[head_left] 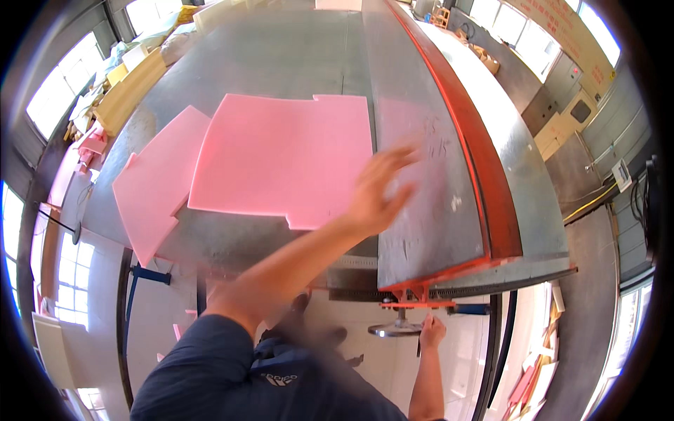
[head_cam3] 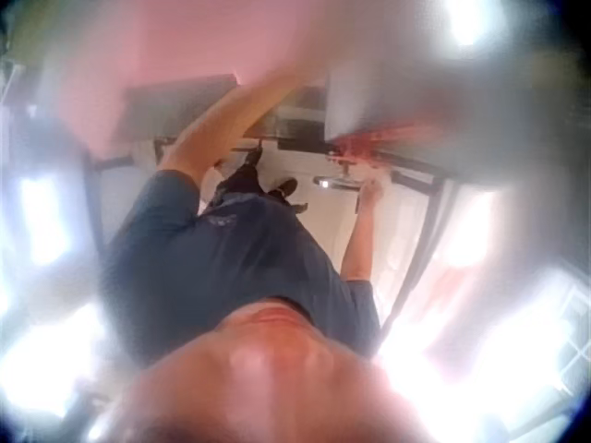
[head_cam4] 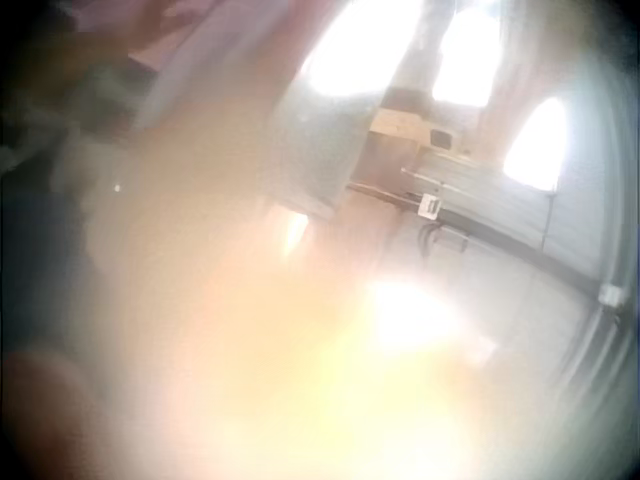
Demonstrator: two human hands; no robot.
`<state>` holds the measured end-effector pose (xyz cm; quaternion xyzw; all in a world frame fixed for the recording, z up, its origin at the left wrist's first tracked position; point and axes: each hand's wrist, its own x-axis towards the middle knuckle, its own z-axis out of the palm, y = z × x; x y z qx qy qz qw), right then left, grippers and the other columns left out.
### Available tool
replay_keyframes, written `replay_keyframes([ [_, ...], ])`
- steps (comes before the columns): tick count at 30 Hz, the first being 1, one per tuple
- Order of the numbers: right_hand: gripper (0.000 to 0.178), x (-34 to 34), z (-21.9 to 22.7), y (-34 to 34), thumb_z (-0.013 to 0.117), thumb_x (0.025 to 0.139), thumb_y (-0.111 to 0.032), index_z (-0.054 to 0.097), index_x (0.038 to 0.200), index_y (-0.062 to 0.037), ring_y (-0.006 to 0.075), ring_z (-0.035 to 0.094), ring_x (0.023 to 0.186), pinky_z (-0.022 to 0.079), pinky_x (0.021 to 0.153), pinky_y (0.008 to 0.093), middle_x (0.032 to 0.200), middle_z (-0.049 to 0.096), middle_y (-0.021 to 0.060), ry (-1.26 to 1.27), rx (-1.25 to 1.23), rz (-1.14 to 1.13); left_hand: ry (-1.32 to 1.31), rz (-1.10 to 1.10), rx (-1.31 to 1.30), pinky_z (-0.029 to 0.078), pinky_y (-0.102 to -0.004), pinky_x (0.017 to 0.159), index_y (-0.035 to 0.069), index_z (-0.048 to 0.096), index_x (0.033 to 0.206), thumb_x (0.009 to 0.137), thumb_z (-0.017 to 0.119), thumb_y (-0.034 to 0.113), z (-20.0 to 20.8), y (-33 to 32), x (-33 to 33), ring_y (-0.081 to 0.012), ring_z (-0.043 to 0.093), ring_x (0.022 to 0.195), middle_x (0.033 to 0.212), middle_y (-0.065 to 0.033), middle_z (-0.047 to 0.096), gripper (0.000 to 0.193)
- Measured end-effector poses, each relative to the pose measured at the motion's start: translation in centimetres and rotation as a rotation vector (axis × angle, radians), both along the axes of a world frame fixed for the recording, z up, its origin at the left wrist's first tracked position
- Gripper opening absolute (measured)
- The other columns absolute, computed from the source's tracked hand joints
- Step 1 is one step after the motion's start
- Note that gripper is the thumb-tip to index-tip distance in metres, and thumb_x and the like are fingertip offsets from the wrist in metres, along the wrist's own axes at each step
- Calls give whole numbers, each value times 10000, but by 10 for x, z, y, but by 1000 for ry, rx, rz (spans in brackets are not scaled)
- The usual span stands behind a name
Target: The person measures and marks a large pink foam sheet using a tape measure and a marker. They then align the sheet on a cutting table and use a long straight blade to slice the foam into smaller rectangular pieces. The person repeats this process, stacking the cut pieces and handling the remaining material.
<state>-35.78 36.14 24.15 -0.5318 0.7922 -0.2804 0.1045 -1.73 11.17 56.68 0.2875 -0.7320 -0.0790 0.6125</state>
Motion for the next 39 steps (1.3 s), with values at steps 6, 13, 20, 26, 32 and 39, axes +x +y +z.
replay_keyframes([
  [6,151,151,64,7,635,893,-143,650,816,-14,205,639,660,499,616,342,754,645,97,-296,-116,240,897,383,1516,525,-285,671,50,600,1165,881,737,139,-329,57,278,-143,632,799,923,-60,623,327],
  [13,262,283,-32,-157,722,921,-247,659,996,-5,200,675,728,601,656,333,843,670,89,-1370,221,-446,1530,383,1220,539,-283,693,21,599,1182,886,766,190,-340,-4,391,-166,646,838,979,-33,647,380],
  [20,237,327,-56,-316,751,894,-218,579,834,-66,155,595,580,485,476,263,724,603,55,-1471,124,-728,1396,251,1099,559,-319,801,71,628,1175,869,786,209,-285,-81,422,-161,665,976,1067,-31,675,371],
  [26,215,340,-41,-298,752,879,-127,557,801,-83,117,534,501,359,389,238,670,572,23,-1348,67,-646,1187,344,1095,585,-362,832,60,600,1222,901,752,166,-379,-36,485,-201,669,1010,1124,-53,668,371],
  [32,211,337,-62,-283,721,882,-81,544,769,-58,124,524,500,385,410,246,649,554,32,-1343,-27,-671,1528,152,1339,586,-407,851,54,573,1267,961,669,133,-346,-37,452,-240,658,1072,1187,-86,654,330],
  [39,172,330,-77,-290,697,899,-112,593,780,-46,125,509,486,429,414,246,658,582,46,-1251,68,-803,56,542,1308,432,-437,1070,71,552,1355,783,818,262,-318,-18,474,-293,545,1267,1290,-122,622,659],
])
